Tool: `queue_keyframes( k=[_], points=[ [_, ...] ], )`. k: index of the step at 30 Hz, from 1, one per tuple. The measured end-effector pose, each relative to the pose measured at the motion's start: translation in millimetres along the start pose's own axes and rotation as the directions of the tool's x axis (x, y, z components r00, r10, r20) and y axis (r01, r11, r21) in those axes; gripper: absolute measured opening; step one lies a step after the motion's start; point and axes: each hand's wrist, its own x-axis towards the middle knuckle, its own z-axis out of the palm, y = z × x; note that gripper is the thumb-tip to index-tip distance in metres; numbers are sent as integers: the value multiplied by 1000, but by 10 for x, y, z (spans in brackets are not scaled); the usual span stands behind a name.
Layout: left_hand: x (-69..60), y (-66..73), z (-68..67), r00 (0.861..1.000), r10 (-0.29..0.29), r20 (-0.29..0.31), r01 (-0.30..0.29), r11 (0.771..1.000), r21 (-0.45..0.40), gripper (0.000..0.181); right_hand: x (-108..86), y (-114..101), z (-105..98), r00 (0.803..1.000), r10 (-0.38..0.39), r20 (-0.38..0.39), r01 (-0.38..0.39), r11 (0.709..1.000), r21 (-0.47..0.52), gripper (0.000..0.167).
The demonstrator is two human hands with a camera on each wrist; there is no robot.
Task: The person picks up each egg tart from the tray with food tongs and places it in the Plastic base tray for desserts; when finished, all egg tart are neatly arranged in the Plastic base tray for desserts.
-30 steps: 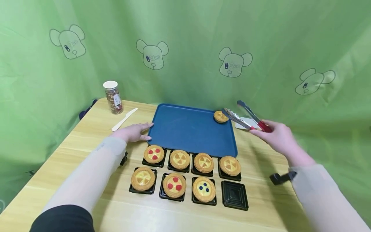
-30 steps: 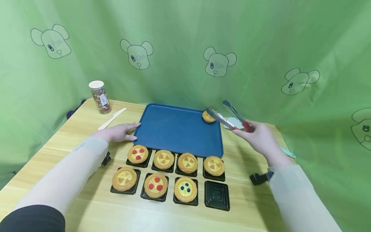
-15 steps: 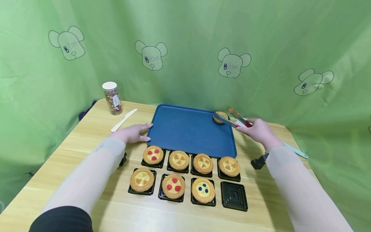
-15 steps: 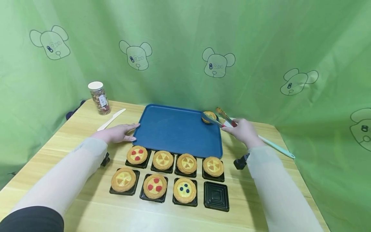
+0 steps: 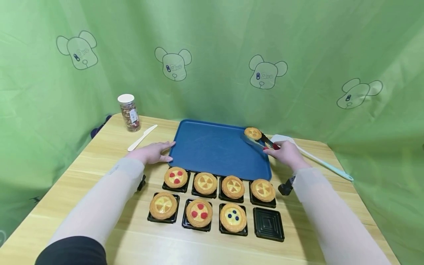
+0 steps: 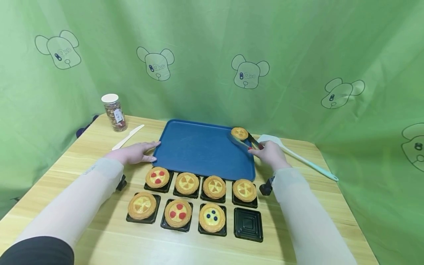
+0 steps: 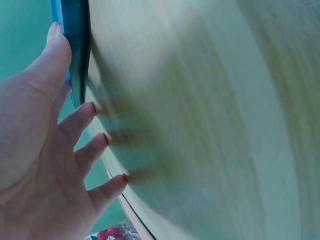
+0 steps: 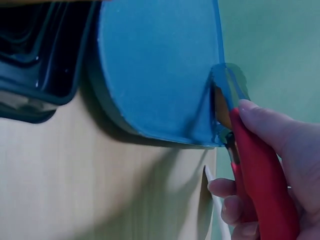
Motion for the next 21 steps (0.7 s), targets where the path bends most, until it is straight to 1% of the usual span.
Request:
queue_keyframes(
  k=[4, 10, 14, 16, 19, 21],
  points=[
    [3, 3, -1, 1000, 1, -1, -1, 1000, 3, 78, -9, 24, 16, 1000, 5, -22, -5, 1000, -15, 42],
    [9, -4, 4, 1000, -3, 4, 3, 1000, -8, 79, -35, 18, 2, 1000, -1, -31, 0, 1000, -18, 39],
    [24, -21, 15, 1000, -5, 6, 5, 1000, -7, 79, -98, -28, -96, 1000, -16, -19, 16, 1000, -13, 38],
    [28, -27, 17, 1000, -7, 7, 7, 1000, -3, 79, -155, -78, -183, 1000, -11, -5, 11, 1000, -3, 42],
    [26, -21, 9, 1000, -9, 9, 9, 1000, -8, 79, -275, -161, -341, 1000, 12, 16, -12, 1000, 12, 58],
    [21, -19, 1, 1000, -14, 13, 14, 1000, -12, 79, -361, -194, -438, 1000, 7, 18, -7, 1000, 23, 67]
  ],
)
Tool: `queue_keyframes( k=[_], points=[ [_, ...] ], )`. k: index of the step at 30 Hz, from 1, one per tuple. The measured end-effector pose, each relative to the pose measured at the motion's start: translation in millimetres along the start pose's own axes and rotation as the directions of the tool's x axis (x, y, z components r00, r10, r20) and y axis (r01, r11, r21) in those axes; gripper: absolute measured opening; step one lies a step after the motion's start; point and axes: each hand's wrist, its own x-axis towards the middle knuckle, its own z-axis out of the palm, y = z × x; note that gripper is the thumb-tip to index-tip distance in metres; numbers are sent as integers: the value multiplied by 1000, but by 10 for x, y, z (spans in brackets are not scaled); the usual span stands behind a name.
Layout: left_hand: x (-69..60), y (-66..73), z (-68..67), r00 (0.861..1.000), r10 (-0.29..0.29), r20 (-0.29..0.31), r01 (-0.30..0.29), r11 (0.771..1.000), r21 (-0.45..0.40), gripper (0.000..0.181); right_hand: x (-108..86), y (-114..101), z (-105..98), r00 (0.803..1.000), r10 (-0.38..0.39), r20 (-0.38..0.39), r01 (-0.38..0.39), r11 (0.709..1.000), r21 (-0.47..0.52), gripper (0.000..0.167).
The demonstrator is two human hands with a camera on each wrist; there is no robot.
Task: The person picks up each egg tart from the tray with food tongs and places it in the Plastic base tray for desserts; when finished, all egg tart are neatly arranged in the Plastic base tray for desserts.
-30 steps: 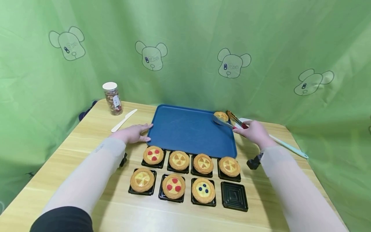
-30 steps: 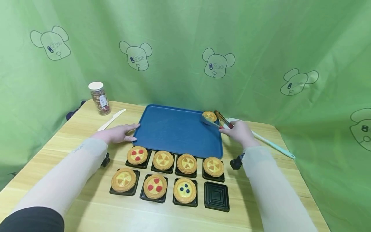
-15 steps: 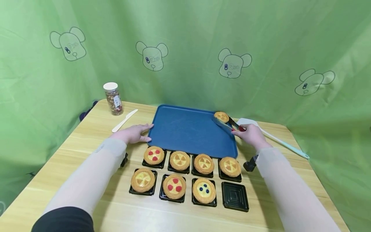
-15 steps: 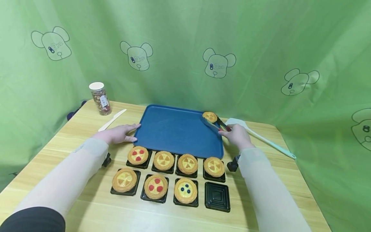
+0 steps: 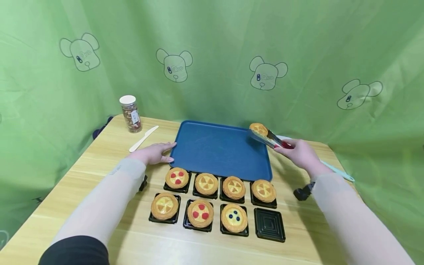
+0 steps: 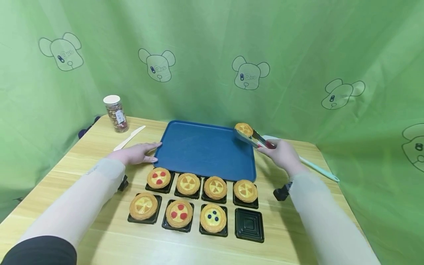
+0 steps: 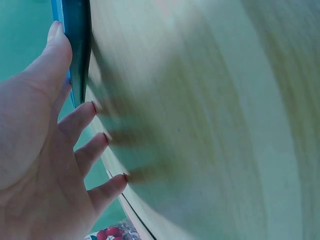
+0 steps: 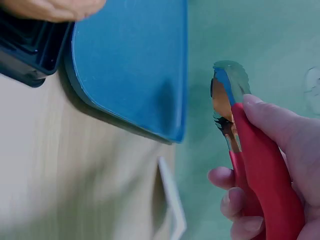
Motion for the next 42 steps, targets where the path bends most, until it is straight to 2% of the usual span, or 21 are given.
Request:
queue_keyframes(
  k=[3, 8, 13, 19, 23, 27, 32, 35, 39, 42],
  points=[
    [8, 16, 2, 1000, 1, 6, -1, 1000, -7, 79, -174, -17, -130, 999, -39, -14, 39, 999, 17, 68],
    [10, 2, 14, 1000, -16, 6, 16, 1000, 8, 80, -524, -141, -372, 995, -87, -52, 86, 996, -21, 70],
    [11, -10, 25, 1000, -12, 8, 12, 1000, -3, 80, -910, -284, -619, 995, -72, -66, 67, 996, -62, 69],
    [-16, -4, 24, 1000, 7, 7, -7, 1000, -2, 81, -1390, -283, -722, 998, -35, -52, 32, 998, -53, 68],
    [-31, 10, 15, 1000, 10, 7, -10, 1000, -10, 81, -1709, -226, -663, 994, -76, -79, 68, 993, -97, 61],
    [-26, 7, 9, 1000, 23, 5, -23, 1000, -2, 81, -2000, -141, -496, 994, -66, -86, 58, 994, -92, 55],
    [-13, -1, 36, 999, 38, -14, -38, 999, 6, 81, -2336, -20, -228, 997, -26, -69, 22, 998, -51, 53],
    [-13, 0, 38, 999, 44, -15, -44, 999, 4, 81, -2499, 54, -79, 999, 43, -28, -45, 996, -72, 57],
    [-29, 13, 23, 999, 42, -11, -42, 999, -10, 81, -2639, 116, 75, 991, 130, 29, -127, 987, -95, 63],
    [-37, 24, 25, 999, 46, -10, -46, 999, -14, 80, -2699, 133, 158, 988, 145, 58, -139, 986, -93, 64]
  ],
)
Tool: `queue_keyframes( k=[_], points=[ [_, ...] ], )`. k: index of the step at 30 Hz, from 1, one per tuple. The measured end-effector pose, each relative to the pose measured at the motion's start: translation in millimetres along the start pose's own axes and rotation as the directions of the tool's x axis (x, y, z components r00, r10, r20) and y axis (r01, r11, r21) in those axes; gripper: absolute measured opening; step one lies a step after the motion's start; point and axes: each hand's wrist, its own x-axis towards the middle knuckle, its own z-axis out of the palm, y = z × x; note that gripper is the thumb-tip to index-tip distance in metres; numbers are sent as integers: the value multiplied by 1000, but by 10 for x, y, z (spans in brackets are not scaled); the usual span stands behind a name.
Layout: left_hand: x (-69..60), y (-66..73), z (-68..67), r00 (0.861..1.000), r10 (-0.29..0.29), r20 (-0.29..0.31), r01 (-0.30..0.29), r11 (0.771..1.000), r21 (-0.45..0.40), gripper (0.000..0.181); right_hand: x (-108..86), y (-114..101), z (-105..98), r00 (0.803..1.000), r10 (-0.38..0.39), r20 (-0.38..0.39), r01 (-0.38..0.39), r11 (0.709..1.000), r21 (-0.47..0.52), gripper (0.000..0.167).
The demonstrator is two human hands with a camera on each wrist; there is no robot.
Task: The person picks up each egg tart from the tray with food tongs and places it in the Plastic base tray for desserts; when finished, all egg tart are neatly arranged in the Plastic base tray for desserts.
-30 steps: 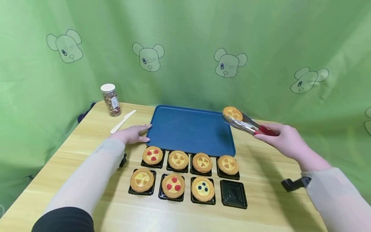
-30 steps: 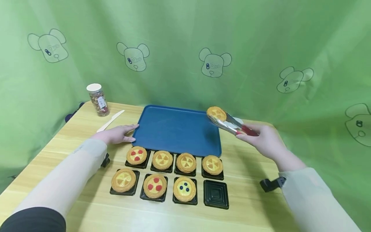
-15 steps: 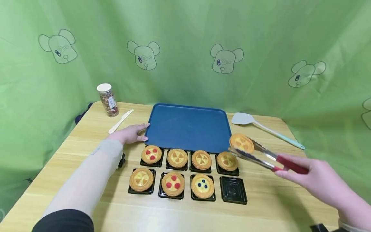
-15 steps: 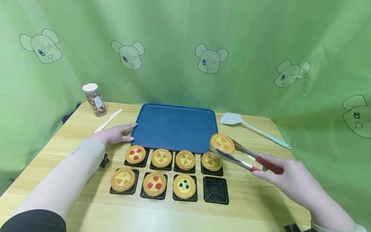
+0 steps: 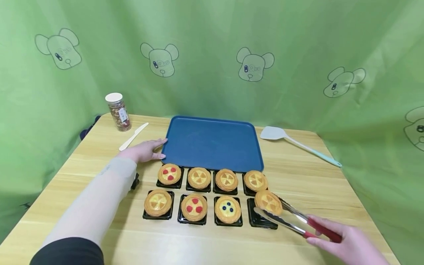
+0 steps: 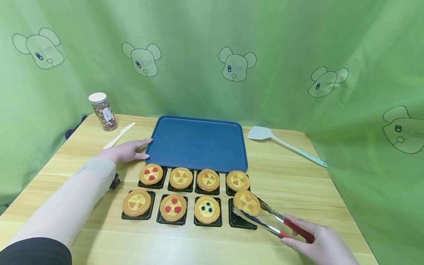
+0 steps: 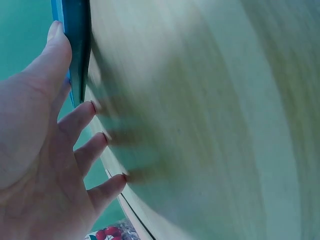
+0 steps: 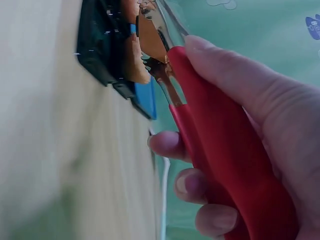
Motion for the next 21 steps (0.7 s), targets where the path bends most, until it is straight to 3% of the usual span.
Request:
queue_keyframes(
  k=[10, 21],
  points=[
    [-10, 5, -9, 1000, 9, 0, -9, 1000, 13, 80, -11, -10, 136, 993, 54, 103, -57, 998, 34, 74],
    [-7, 16, -3, 1000, 6, -5, -6, 1000, 2, 79, 15, -1, 158, 994, 64, 93, -65, 998, 12, 78]
  ],
)
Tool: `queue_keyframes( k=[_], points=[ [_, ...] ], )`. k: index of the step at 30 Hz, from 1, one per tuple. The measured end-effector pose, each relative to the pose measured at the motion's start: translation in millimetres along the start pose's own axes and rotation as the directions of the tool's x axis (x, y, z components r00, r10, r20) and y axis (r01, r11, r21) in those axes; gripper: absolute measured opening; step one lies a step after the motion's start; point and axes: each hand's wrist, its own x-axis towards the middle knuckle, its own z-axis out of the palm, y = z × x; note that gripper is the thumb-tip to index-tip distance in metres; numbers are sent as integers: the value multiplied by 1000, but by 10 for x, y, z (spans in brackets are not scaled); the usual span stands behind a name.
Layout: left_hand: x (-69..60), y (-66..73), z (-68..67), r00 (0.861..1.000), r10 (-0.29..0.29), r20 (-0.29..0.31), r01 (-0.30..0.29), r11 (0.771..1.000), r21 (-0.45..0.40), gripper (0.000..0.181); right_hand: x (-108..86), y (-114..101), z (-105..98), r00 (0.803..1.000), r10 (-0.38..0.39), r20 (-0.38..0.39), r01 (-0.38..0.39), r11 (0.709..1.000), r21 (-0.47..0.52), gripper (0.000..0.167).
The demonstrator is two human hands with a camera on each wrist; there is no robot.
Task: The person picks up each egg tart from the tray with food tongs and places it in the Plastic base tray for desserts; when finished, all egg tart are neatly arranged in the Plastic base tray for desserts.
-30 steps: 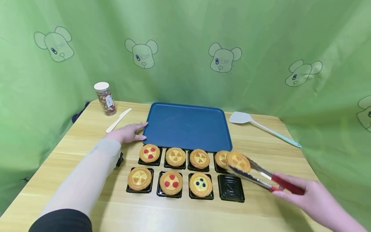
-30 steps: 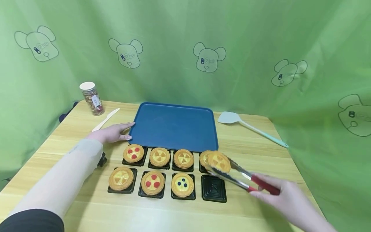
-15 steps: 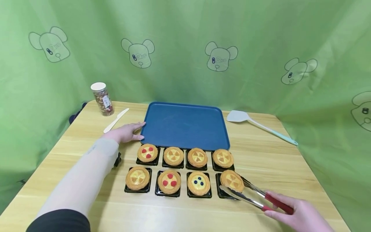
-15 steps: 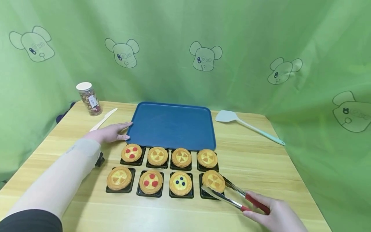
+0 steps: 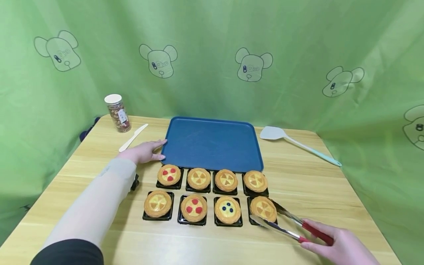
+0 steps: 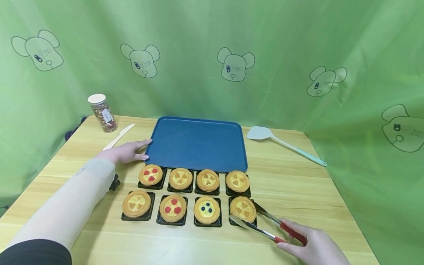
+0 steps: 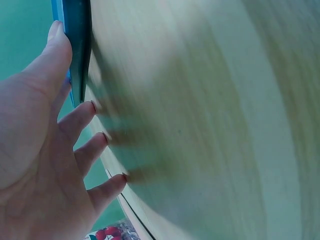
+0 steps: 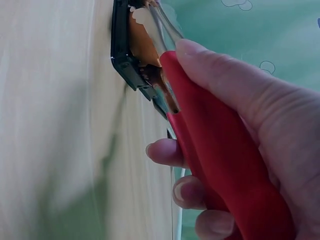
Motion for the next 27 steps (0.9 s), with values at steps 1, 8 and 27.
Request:
queue_keyframes(
  k=[1, 8, 27],
  points=[
    [0, -4, 2, 1000, -1, -2, 1, 1000, 2, 79, -4, -6, -3, 1000, 0, -4, 0, 1000, 4, 79],
    [9, -21, 7, 1000, -4, -4, 4, 1000, 0, 80, -52, -17, -139, 1000, 6, 19, -7, 999, 35, 79],
    [24, -25, -5, 1000, 1, 12, -1, 1000, 11, 80, 860, 86, -911, 889, -80, -451, 160, 977, 142, 70]
  ],
)
